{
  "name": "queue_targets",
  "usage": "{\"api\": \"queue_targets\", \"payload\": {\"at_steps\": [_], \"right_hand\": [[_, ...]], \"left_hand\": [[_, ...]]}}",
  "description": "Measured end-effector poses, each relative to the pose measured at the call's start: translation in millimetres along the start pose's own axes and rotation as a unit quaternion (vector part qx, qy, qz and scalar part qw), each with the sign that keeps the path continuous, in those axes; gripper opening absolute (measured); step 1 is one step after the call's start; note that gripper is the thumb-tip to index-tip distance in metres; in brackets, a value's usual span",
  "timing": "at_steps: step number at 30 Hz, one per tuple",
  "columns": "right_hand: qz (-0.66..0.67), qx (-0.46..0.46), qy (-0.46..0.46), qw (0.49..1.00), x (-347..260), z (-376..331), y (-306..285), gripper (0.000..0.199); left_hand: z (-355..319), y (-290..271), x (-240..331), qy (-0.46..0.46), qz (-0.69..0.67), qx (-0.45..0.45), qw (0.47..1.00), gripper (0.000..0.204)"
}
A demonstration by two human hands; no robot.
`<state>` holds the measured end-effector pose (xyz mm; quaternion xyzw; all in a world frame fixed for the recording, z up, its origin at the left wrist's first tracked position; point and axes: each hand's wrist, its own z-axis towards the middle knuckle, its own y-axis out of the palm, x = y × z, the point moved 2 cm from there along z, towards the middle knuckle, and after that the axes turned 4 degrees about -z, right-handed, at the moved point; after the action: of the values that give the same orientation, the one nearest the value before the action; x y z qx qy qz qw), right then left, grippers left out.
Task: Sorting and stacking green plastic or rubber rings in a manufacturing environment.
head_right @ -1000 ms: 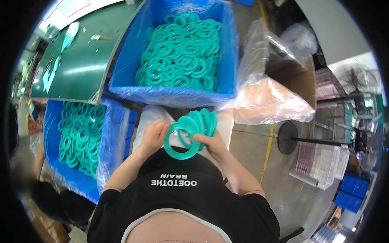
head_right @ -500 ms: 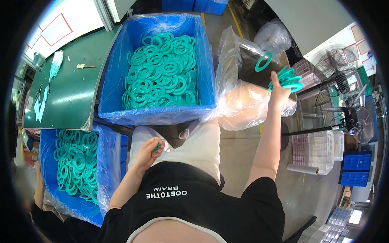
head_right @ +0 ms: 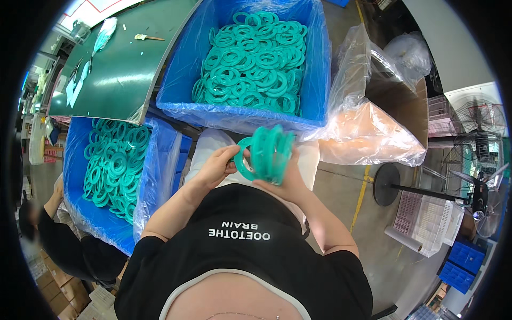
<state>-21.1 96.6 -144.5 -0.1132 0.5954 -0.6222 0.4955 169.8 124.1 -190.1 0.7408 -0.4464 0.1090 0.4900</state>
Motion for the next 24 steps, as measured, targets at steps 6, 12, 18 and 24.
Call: {"api": "queue_targets", "payload": {"at_steps": [6, 12, 18, 24], "right_hand": [[0.443, 0.313, 0.330, 0.773, 30, -25, 3, 0.024], [0.604, 0.254, 0.380, 0.653, -2, -15, 27, 0.033], [0.557, 0.031, 0.378, 0.739, 23, -23, 6, 0.048], [0.508, -0.102, 0.387, 0.763, 31, -34, -1, 0.050]], "left_hand": [[-7, -9, -10, 0.122, 0.021, 0.051, 0.991, 0.021], [-13, 9, -12, 0.094, 0.096, 0.002, 0.991, 0.023], [-7, 10, 18, 0.045, 0.115, -0.001, 0.992, 0.028], [14, 9, 26, 0.134, 0.395, -0.135, 0.899, 0.020]]}}
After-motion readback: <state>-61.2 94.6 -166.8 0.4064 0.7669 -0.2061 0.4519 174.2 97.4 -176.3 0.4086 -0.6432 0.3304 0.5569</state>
